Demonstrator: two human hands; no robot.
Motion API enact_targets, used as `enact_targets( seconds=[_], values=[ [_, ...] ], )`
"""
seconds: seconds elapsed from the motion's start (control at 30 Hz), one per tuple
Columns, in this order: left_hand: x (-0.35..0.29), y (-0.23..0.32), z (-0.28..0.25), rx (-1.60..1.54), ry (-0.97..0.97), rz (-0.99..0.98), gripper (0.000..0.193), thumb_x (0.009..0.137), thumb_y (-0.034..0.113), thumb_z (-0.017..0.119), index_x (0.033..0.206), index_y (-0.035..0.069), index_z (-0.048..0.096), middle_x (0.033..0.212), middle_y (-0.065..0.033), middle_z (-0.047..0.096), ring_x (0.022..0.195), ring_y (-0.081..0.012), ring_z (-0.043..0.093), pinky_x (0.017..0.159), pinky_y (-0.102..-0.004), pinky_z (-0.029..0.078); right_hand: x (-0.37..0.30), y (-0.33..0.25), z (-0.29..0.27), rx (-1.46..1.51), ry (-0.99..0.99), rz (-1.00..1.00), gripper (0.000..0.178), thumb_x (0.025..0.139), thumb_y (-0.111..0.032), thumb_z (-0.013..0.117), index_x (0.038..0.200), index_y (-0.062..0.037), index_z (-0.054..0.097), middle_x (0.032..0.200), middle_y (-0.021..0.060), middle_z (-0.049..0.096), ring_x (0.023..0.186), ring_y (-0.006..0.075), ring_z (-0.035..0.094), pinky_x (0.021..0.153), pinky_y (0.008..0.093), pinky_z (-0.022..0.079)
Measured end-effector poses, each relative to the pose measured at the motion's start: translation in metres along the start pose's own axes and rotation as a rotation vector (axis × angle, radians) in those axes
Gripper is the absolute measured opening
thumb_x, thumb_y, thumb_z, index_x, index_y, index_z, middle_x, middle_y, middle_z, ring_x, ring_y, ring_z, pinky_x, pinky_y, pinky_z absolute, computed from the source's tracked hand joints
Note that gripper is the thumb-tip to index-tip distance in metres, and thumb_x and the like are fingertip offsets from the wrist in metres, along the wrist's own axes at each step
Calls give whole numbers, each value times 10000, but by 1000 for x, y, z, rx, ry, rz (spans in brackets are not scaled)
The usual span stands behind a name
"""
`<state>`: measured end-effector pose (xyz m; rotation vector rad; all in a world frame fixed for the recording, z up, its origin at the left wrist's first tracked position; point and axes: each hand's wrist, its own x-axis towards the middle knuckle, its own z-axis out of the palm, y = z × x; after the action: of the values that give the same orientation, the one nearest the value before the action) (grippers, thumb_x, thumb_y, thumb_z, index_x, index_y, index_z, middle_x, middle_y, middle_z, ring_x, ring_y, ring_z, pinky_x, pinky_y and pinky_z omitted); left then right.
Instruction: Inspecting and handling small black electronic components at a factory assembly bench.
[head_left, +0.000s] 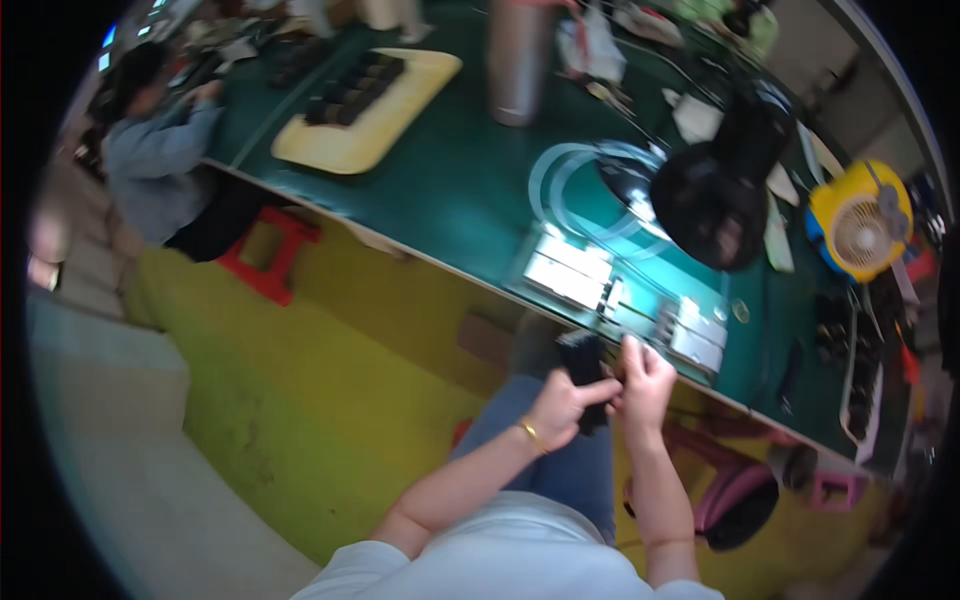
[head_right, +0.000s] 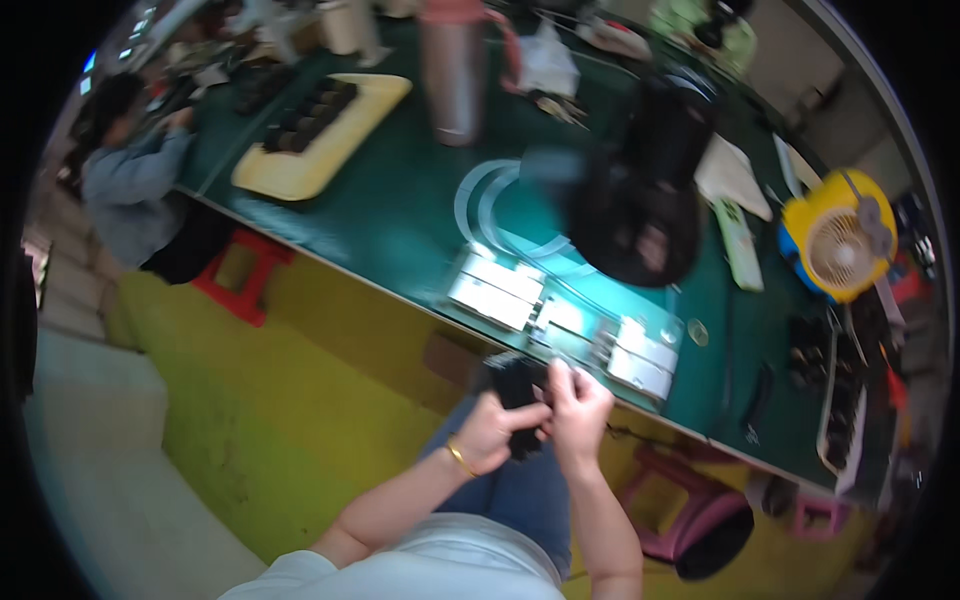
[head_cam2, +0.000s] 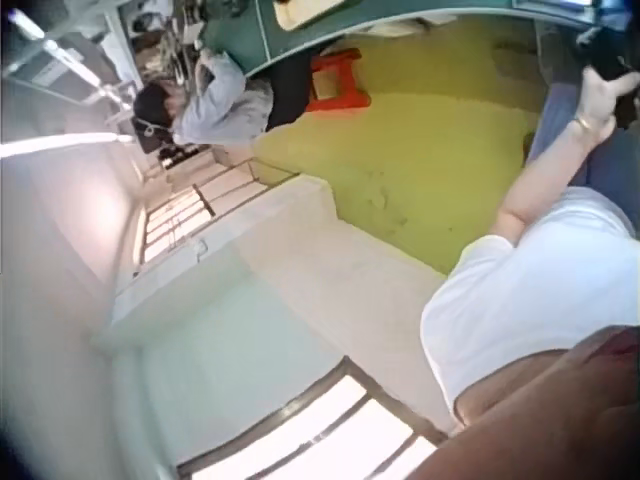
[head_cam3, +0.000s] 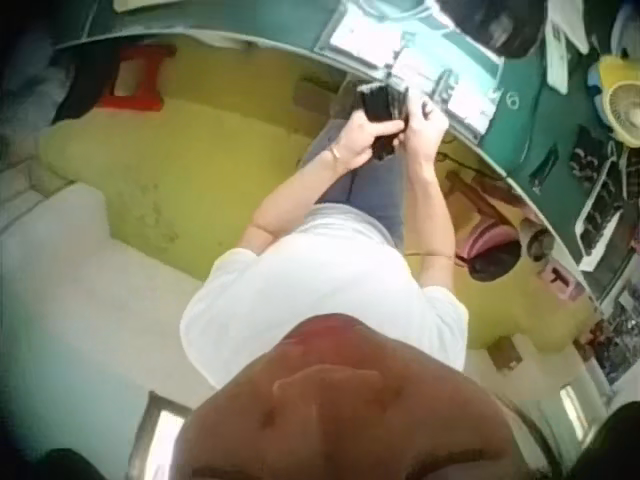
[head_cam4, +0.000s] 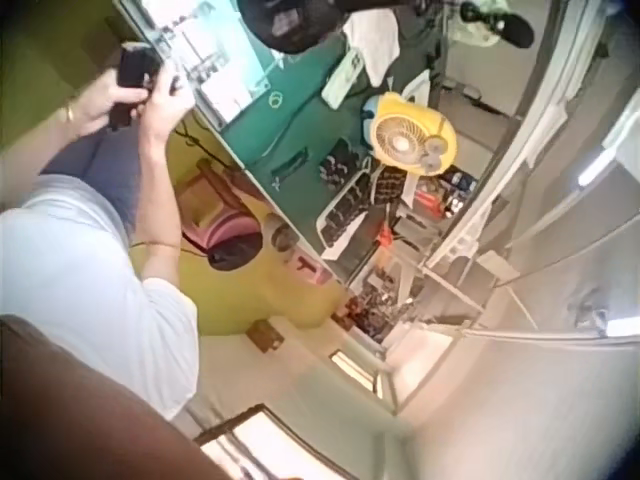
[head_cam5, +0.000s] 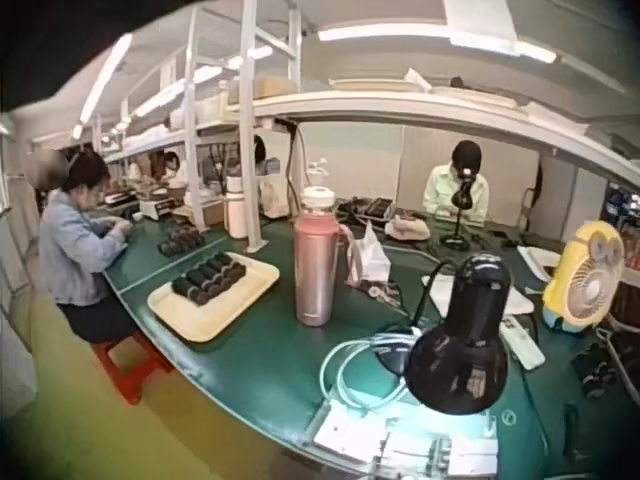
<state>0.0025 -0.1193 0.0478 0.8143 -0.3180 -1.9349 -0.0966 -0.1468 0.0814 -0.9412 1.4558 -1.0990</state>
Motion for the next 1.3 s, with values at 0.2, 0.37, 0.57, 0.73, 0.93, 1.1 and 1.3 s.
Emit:
enact_targets(
  seconds=[0.2,0.37,0.57,0.73,0.93,1.1,1.3],
  values=[
    [-5,-4,4,-46,-125,-8,100,762,17,601,844,21,543,728,-32,554,614,-110,553,544,-233,446,-11,10,-11,126,-44,-114,267,868,-195,516,687,-2,554,526,23,487,335,52,388,289,195,297],
    [-7,2,3,3,-134,-18,103,765,24,598,855,9,548,715,-41,555,605,-114,548,542,-234,442,-17,-12,-4,-51,-19,-123,182,834,-154,559,793,10,628,538,26,514,332,65,421,294,201,324],
    [-2,11,6,130,-171,-54,183,785,35,578,959,0,536,781,-45,577,620,-114,564,546,-225,459,-3,-7,-10,12,-4,-52,177,826,-152,573,808,12,637,553,21,544,339,60,437,297,193,327],
    [-1,6,15,29,-73,-34,208,779,7,571,983,-9,532,805,-53,584,640,-128,580,564,-235,481,-1,-2,-18,106,-39,-46,178,836,-130,554,775,23,621,535,-6,511,346,41,411,313,179,301],
    [-11,1,-1,25,19,44,210,764,-19,581,971,-1,554,820,-54,596,630,-134,594,546,-233,484,-8,3,-5,-48,-29,-109,173,836,-130,554,835,26,629,589,21,554,368,53,436,313,192,337],
    [-6,-25,-12,-41,-52,-14,204,782,20,591,980,28,541,822,-43,576,668,-135,584,577,-248,485,-15,30,-18,-30,93,-178,179,832,-97,549,715,31,597,565,-5,524,423,42,424,374,184,319],
    [-15,-28,-23,-115,-54,-86,204,797,63,595,989,18,544,849,-52,578,698,-139,584,595,-251,489,-20,46,-9,10,68,-200,191,826,-66,551,659,24,569,553,-33,493,484,19,391,443,176,292]
  ],
)
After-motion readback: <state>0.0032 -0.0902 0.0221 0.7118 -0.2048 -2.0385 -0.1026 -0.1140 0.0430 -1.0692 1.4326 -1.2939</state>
